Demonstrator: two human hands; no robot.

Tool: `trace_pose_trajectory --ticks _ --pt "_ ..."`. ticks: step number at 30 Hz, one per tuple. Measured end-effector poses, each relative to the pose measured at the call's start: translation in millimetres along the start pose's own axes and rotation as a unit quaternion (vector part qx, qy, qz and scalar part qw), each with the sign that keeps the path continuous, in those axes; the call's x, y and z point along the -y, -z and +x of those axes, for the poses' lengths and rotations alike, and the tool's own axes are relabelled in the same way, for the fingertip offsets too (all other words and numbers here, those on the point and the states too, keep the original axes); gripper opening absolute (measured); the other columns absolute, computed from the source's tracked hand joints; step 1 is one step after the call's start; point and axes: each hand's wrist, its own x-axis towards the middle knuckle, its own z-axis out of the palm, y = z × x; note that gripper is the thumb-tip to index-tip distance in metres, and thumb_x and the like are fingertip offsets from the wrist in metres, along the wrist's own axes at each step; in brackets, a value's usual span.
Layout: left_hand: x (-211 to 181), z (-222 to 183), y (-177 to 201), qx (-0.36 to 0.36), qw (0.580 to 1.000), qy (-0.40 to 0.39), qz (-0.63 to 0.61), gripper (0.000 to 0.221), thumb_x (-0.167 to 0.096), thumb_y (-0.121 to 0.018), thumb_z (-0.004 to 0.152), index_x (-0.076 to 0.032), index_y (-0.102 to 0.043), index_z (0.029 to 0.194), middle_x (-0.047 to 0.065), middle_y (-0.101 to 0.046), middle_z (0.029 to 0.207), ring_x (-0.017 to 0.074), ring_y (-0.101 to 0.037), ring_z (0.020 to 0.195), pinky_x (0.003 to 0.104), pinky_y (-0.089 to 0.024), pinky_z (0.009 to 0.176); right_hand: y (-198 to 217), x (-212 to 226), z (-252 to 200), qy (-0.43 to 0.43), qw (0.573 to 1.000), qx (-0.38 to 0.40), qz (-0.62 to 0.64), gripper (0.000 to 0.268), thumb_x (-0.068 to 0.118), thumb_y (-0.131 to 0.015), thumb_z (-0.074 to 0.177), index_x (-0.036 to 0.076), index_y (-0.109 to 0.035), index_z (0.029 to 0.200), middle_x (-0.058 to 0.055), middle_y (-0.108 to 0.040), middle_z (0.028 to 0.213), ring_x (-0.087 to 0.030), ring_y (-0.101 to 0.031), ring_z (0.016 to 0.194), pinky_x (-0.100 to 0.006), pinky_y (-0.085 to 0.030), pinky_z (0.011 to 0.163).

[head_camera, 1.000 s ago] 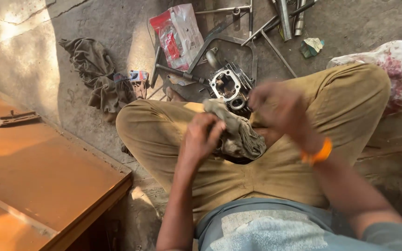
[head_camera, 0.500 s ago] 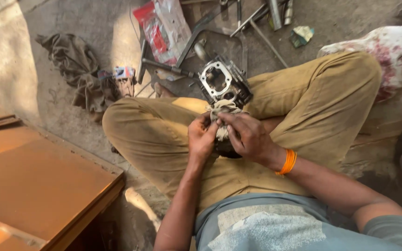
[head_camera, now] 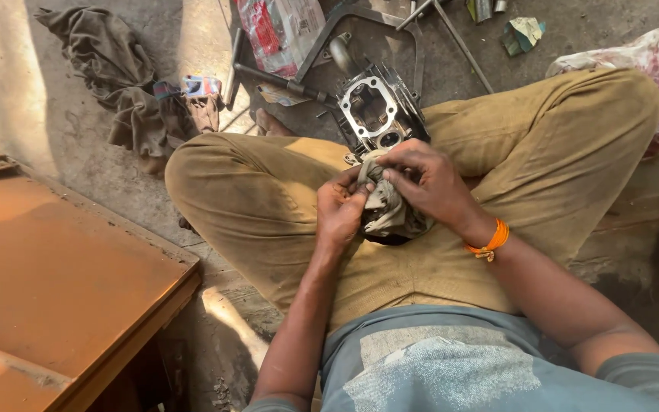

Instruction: Cleaning and reassembling internal engine components of a motorcycle engine.

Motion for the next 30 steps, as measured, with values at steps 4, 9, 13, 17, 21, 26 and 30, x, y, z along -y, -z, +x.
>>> trace_pose_trajectory --ticks 4,9,13,17,21,26,30 --pt "3 -3 5 -0.013 0.998 -0.021 -0.051 0.026 0.008 -0.066 0.096 0.018 -0.066 0.12 0.016 -0.074 0.098 0.0132 -0.069 0.081 0.024 -0.056 0.07 0 -4 1 -0.043 0.996 0.044 0.069 0.026 0.006 -0.077 0.09 0.003 -0.074 0.116 -0.005 -0.069 0.102 -0.011 -0.066 0.086 -0.025 -0.055 0.075" --pt "-5 -6 2 -0.012 0.996 -0.03 -0.08 0.025 0.007 -0.069 0.094 0.018 -0.064 0.116 0.017 -0.075 0.098 0.0153 -0.071 0.083 0.026 -0.059 0.074 1 -10 -2 -0.014 0.992 0.052 0.114 0.028 0.005 -0.077 0.092 0.003 -0.073 0.12 -0.004 -0.067 0.106 -0.009 -0.064 0.091 -0.024 -0.055 0.077" --pt "-28 -10 -8 0.01 0.997 0.025 -0.074 0.028 -0.006 -0.068 0.096 0.014 -0.063 0.115 0.017 -0.074 0.096 0.0168 -0.071 0.079 0.028 -0.06 0.071 3 -11 -2 -0.091 0.972 0.078 0.201 0.03 0.008 -0.077 0.09 0.004 -0.073 0.12 0.0 -0.065 0.107 -0.005 -0.061 0.088 -0.021 -0.054 0.073" --pt "-23 -9 -9 0.068 0.988 0.049 -0.128 0.03 -0.019 -0.064 0.101 0.009 -0.061 0.113 0.014 -0.072 0.098 0.0153 -0.07 0.08 0.028 -0.06 0.071 1 -17 -5 -0.119 0.967 0.097 0.205 0.032 0.012 -0.081 0.088 0.004 -0.075 0.118 0.0 -0.063 0.103 -0.006 -0.059 0.087 -0.022 -0.053 0.074" --pt "-11 -7 -6 0.038 0.998 0.035 -0.041 0.038 -0.031 -0.06 0.107 0.006 -0.065 0.103 0.008 -0.068 0.085 0.0101 -0.063 0.069 0.024 -0.052 0.06 -4 -14 -10 -0.048 0.983 0.091 0.152 0.029 0.02 -0.084 0.087 0.003 -0.073 0.108 -0.004 -0.064 0.108 -0.012 -0.06 0.1 -0.028 -0.053 0.089" --pt "-23 -13 -15 0.009 1.0 -0.012 0.019 0.043 -0.036 -0.063 0.105 0.005 -0.068 0.092 0.006 -0.066 0.076 0.0094 -0.058 0.062 0.023 -0.047 0.053 -10 -4 -15 0.025 0.992 0.069 0.098 0.026 0.021 -0.08 0.089 0.003 -0.07 0.104 -0.009 -0.066 0.121 -0.019 -0.063 0.115 -0.033 -0.051 0.101" --pt "-39 -23 -28 -0.051 0.979 0.008 0.198 0.051 -0.037 -0.06 0.103 0.002 -0.065 0.072 0.01 -0.064 0.062 0.015 -0.056 0.048 0.028 -0.044 0.042 -13 -7 -18 -0.005 0.989 0.03 0.144 0.021 0.014 -0.069 0.091 0.003 -0.065 0.108 -0.007 -0.068 0.119 -0.015 -0.064 0.111 -0.03 -0.052 0.099"
